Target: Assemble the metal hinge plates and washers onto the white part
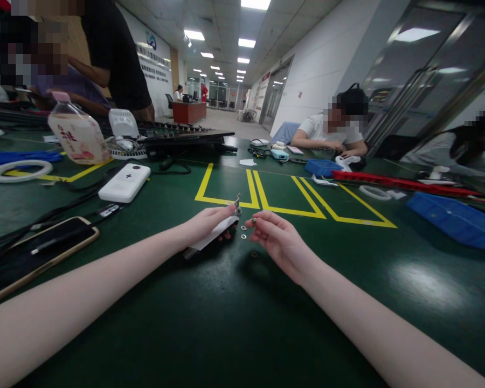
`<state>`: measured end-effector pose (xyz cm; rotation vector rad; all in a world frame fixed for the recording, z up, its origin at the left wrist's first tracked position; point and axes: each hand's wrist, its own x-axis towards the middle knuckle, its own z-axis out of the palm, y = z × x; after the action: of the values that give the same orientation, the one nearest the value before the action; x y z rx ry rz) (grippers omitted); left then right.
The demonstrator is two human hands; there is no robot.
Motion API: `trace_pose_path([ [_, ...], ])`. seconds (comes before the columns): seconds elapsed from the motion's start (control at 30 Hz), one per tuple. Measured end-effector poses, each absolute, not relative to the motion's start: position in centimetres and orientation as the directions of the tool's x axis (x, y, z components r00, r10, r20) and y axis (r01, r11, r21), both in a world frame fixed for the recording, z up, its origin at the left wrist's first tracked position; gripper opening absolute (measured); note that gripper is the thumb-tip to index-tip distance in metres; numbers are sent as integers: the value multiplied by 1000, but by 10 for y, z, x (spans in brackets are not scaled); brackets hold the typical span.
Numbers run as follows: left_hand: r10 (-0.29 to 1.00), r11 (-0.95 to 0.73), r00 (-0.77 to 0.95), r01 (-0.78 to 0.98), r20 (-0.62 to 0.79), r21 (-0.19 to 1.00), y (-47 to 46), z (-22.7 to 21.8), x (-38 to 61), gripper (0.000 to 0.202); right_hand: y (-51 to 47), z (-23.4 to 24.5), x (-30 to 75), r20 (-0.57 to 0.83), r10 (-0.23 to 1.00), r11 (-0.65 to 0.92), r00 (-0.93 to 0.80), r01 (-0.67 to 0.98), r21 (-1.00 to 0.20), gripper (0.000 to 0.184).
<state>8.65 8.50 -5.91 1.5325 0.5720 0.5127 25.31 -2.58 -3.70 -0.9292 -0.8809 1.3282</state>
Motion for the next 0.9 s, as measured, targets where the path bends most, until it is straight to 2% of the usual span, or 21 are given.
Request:
trace_pose_path([
  [0.17,557,-48,828,107,-62,993,88,-58,81,61,-26,-34,255,25,998,43,53,-387,-921,23],
  [0.53,560,-80,827,100,-38,992,80,-52,81,59,-30,-35,251,70,998,67,6,-380,-922,16],
  [0.77,543,-93,839,83,-20,992,80,-52,79,55,-29,-34,249,44,999,49,24,-317,-947,31],
  [0.9,556,-74,831,64,-12,995,79,-54,80,54,-28,-32,251,86,996,91,30,-284,-955,28],
])
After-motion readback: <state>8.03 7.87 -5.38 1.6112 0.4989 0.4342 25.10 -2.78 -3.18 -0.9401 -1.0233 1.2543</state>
